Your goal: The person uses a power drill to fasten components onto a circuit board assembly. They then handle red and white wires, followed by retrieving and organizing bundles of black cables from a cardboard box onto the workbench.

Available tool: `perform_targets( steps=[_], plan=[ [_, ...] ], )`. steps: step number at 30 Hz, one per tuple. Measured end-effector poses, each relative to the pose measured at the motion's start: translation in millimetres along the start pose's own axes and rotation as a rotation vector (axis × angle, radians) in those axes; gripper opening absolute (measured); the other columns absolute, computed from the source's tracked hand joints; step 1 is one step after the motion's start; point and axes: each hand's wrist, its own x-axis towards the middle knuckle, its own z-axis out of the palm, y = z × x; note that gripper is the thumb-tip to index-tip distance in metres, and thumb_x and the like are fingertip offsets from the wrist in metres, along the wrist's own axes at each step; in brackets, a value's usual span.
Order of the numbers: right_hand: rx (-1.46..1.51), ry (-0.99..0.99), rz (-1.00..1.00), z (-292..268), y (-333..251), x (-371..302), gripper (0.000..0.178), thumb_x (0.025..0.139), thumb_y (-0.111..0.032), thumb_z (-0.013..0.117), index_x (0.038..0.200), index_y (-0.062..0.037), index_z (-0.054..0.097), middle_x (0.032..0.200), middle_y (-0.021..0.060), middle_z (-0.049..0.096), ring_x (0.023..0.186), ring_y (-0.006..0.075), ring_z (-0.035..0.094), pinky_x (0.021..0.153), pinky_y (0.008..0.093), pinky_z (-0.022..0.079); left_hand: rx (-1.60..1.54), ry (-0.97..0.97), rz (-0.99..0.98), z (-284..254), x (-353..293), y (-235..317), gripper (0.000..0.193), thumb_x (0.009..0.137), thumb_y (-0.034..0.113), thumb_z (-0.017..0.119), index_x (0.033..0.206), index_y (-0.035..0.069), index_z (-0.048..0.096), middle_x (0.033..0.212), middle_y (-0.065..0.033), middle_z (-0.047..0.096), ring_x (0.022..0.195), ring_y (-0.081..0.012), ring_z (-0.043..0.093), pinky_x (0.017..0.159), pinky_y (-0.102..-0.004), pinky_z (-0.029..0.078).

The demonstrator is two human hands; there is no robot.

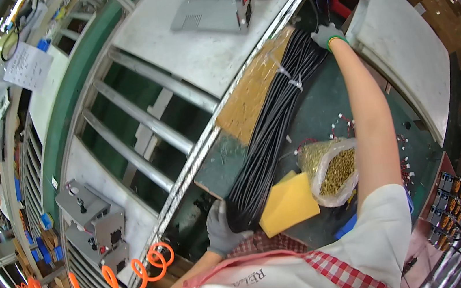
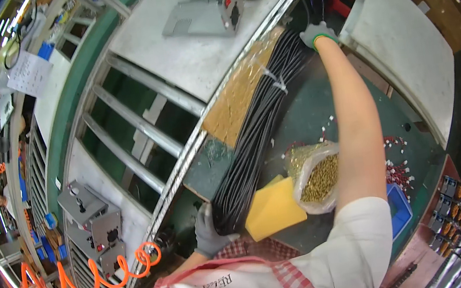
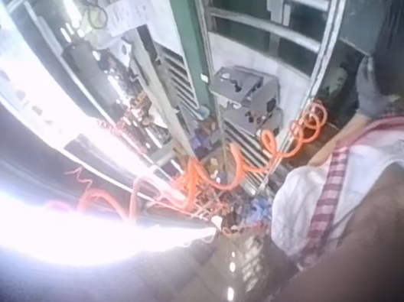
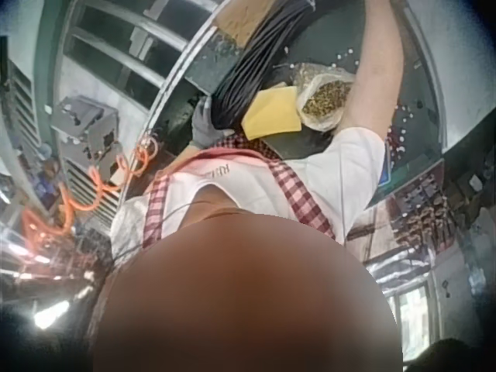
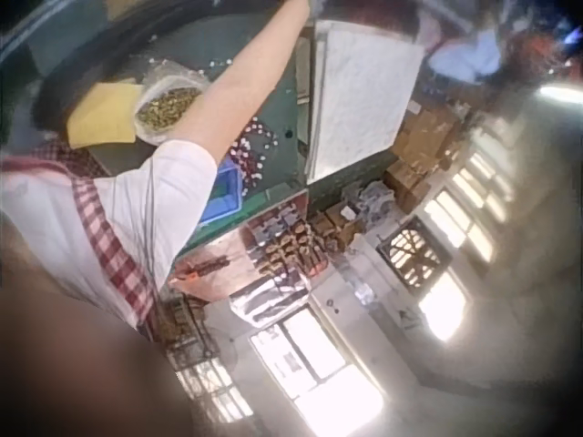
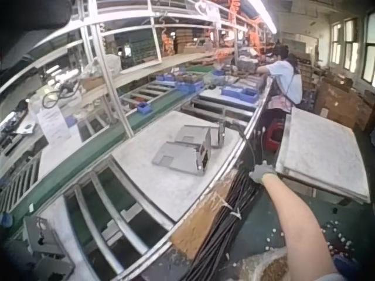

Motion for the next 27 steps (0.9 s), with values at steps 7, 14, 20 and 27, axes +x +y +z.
perform_targets(
  steps=[7,14,20,27],
  plan=[
    [0.493,-0.242,-0.859,-87,-22,-276,0.037,0.085,-0.031,0.057,0.109,-0.0025,0.059,0.099,0.0187,0.064,0.093,0.0354,0.062,0.082,0.0385,0.048,0.05,-0.08,-0.178,9,-13,-25,0.13,0.034,0.064,0.082,0.134,-0.001,0.031,0.129,-0.0251,0.042,0.118,-0.0416,0.041,0.1,-0.052,0.032],
    [0.56,-1.125,-0.559,20,2,-527,0.035,0.087,-0.036,0.056,0.107,-0.008,0.061,0.108,0.0189,0.06,0.102,0.0319,0.057,0.085,0.0402,0.045,-0.005,-0.212,-0.083,19,-4,-64,0.129,0.031,0.065,0.083,0.131,-0.002,0.036,0.13,-0.0264,0.039,0.124,-0.0436,0.035,0.105,-0.049,0.03],
    [0.876,-0.38,-0.202,186,-73,-602,0.088,0.068,-0.041,0.074,0.137,-0.0025,0.035,0.13,0.0249,0.047,0.122,0.0384,0.045,0.102,0.0429,0.037,-0.651,-0.655,-0.224,17,37,-109,0.096,0.056,0.041,0.085,0.13,-0.005,0.045,0.124,-0.0222,0.056,0.118,-0.0326,0.053,0.102,-0.037,0.039],
    [1.051,-0.172,0.556,266,-140,-608,0.083,0.06,-0.029,0.083,0.128,-0.0028,0.044,0.12,0.0174,0.059,0.109,0.0313,0.058,0.095,0.0395,0.045,-0.707,-0.589,-0.084,45,35,-129,0.066,0.084,0.049,0.063,0.123,-0.003,0.056,0.115,-0.0131,0.062,0.104,-0.0201,0.058,0.092,-0.0336,0.043]
  ],
)
